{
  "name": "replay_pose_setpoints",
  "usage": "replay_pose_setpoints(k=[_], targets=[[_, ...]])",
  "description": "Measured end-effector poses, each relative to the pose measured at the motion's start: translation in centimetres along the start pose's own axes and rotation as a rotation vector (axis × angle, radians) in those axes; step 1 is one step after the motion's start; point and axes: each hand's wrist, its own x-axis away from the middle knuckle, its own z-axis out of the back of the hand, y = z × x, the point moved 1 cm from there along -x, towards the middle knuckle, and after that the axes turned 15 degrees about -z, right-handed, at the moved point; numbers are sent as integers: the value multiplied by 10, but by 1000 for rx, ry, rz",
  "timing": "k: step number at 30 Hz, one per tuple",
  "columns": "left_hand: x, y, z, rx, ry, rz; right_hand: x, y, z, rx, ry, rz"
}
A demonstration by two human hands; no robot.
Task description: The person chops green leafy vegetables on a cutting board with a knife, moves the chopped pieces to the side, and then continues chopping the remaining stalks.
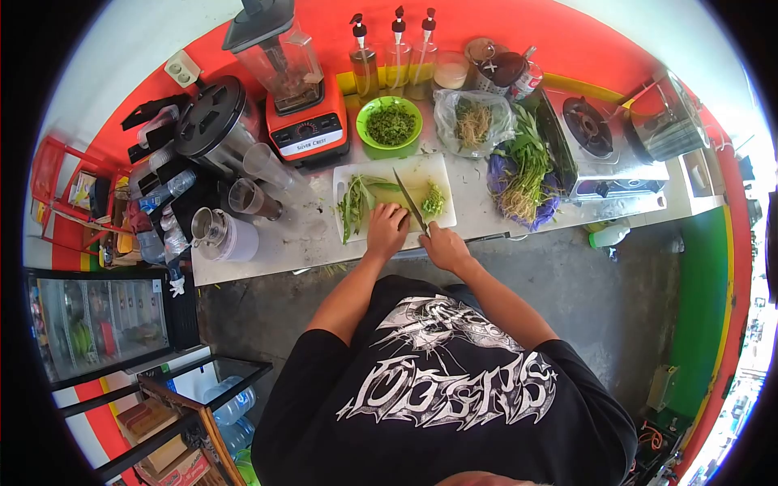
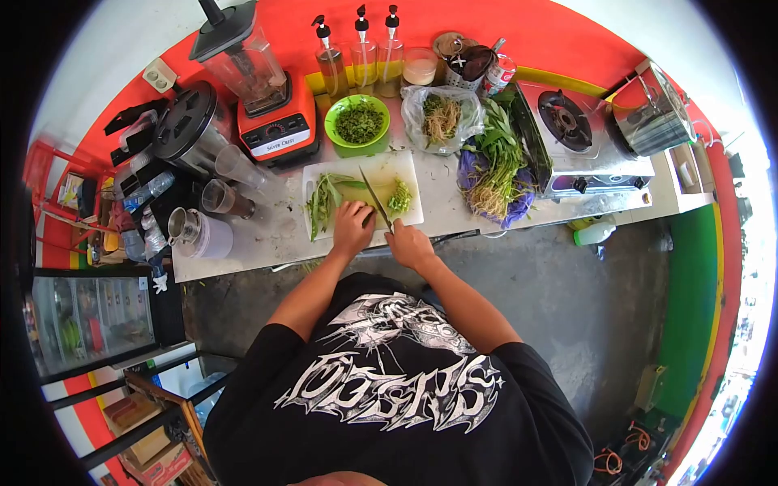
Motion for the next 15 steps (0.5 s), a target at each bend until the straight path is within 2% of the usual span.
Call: replay_pose_setpoints(k=[6, 10, 13, 15], targets=[[3, 0, 1, -19, -54, 50, 8, 8, 7, 103, -48, 23], [-10, 7, 10, -70, -109, 90, 7, 16, 18, 54, 18, -19], [-24, -7, 11, -83, -207, 3, 9, 18, 20, 14, 38, -40], [-31, -21, 5, 73, -444, 55, 9, 20, 19, 6, 44, -48]])
